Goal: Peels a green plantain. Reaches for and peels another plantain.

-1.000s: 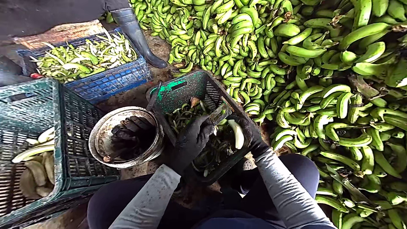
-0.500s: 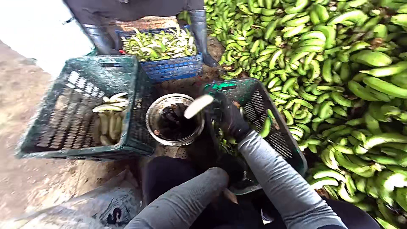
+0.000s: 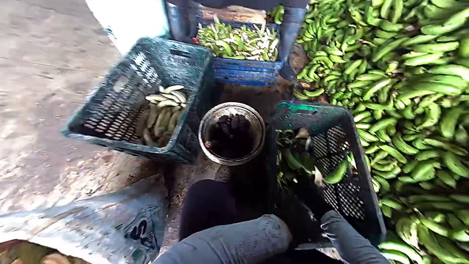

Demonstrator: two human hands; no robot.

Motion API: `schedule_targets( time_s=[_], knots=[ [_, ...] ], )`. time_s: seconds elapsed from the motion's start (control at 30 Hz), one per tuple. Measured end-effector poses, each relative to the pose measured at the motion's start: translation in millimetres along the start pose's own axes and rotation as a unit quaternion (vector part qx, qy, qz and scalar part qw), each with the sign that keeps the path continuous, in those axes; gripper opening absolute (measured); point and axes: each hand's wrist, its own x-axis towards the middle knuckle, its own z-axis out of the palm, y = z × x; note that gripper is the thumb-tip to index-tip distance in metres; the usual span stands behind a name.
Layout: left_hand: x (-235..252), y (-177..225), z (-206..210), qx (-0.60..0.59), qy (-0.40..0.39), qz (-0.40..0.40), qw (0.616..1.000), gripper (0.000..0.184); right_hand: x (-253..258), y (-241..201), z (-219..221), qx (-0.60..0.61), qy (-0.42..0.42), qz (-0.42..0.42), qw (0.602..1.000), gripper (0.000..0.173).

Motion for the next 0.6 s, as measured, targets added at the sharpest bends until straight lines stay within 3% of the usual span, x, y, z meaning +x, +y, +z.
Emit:
schedule_targets(
  time_s=[0.1, 0.23, 0.43, 0.6],
  knots=[
    [-3, 3, -2, 0.001, -0.017, 0.008, 1.000, 0.039, -30, -6, -7, 0.118, -0.040, -0.015, 0.992, 0.041],
    [14, -1, 12, -0.006, -0.010, -0.024, 1.000, 0.038, -3, -5, -39, 0.062, 0.090, 0.022, 0.994, 0.043],
    [17, -1, 11, 0.010, 0.004, -0.022, 1.000, 0.039, 65, -7, -24, -0.093, 0.021, 0.073, 0.993, 0.080],
    [27, -3, 15, 0.022, -0.024, -0.037, 0.999, 0.034, 71, 18, -7, -0.020, 0.068, 0.076, 0.995, 0.063]
  ],
)
